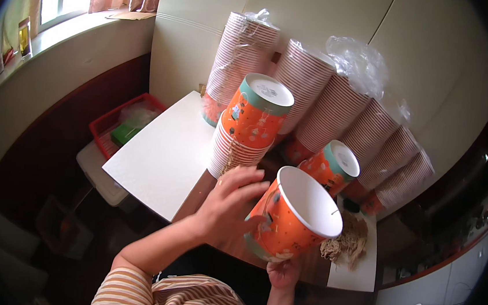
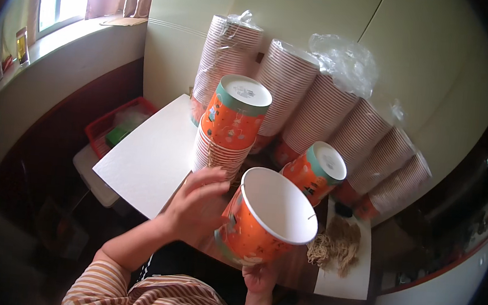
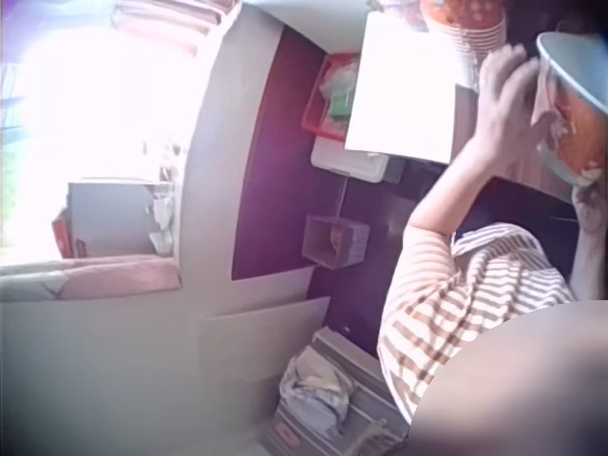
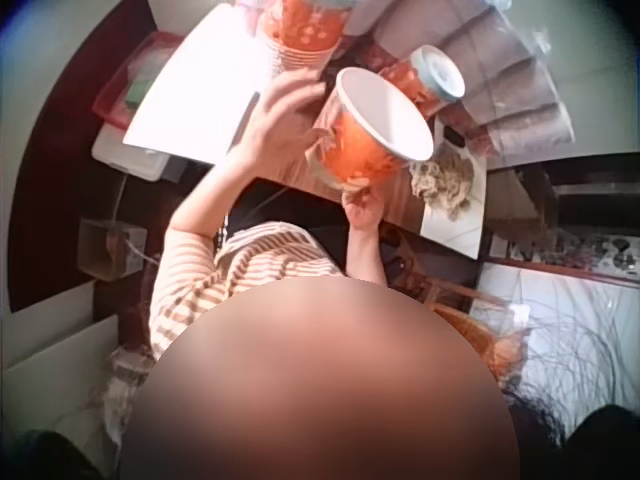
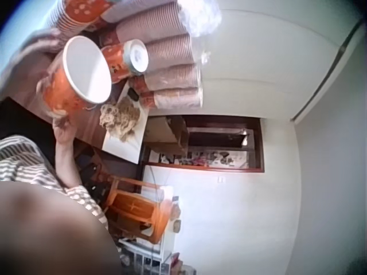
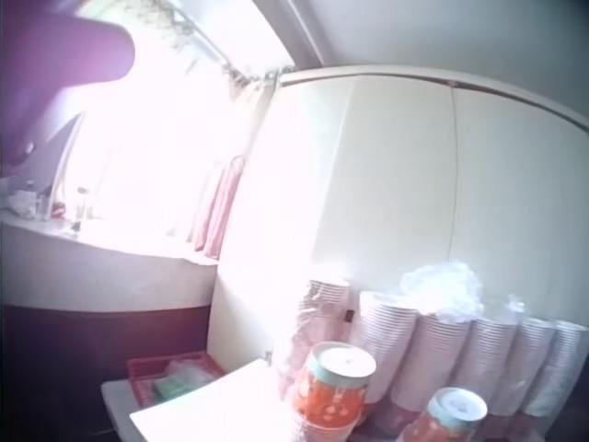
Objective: Attaching carrying strings to paper buckets.
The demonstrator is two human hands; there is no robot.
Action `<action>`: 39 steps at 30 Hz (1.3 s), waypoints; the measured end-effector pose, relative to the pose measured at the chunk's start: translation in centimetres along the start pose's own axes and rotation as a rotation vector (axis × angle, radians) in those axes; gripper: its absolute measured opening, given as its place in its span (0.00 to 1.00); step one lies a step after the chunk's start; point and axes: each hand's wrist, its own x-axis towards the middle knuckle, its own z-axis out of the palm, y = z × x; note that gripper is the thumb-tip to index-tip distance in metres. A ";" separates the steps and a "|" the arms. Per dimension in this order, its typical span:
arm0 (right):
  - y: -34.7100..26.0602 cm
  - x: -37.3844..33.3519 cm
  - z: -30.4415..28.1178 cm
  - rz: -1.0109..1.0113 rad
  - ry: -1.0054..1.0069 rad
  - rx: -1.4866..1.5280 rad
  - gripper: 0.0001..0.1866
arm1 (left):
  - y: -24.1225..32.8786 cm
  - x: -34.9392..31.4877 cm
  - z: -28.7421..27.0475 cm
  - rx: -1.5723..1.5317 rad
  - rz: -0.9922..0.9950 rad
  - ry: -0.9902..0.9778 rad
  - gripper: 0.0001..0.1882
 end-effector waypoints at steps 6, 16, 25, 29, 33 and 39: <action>1.8 0.5 2.5 -0.213 0.075 -0.185 0.19 | 3.3 -4.5 4.0 0.122 0.238 -0.017 0.21; 5.3 2.0 6.7 -0.619 0.117 -0.710 0.09 | 1.9 -5.0 5.6 0.041 -0.033 0.040 0.21; 3.8 3.4 10.5 -1.058 -0.046 -1.496 0.08 | 0.5 -2.7 9.8 -1.299 -0.793 0.288 0.29; 3.7 4.4 12.9 -1.110 -0.053 -1.631 0.06 | 0.5 -0.6 11.8 -1.354 -0.882 0.221 0.23; 1.4 5.6 13.7 -1.294 -0.121 -1.783 0.05 | 1.0 0.7 14.3 -1.352 -0.831 0.228 0.25; 1.1 8.4 21.4 -1.239 -0.254 -2.117 0.05 | -1.8 5.0 14.8 -1.733 -0.553 0.146 0.26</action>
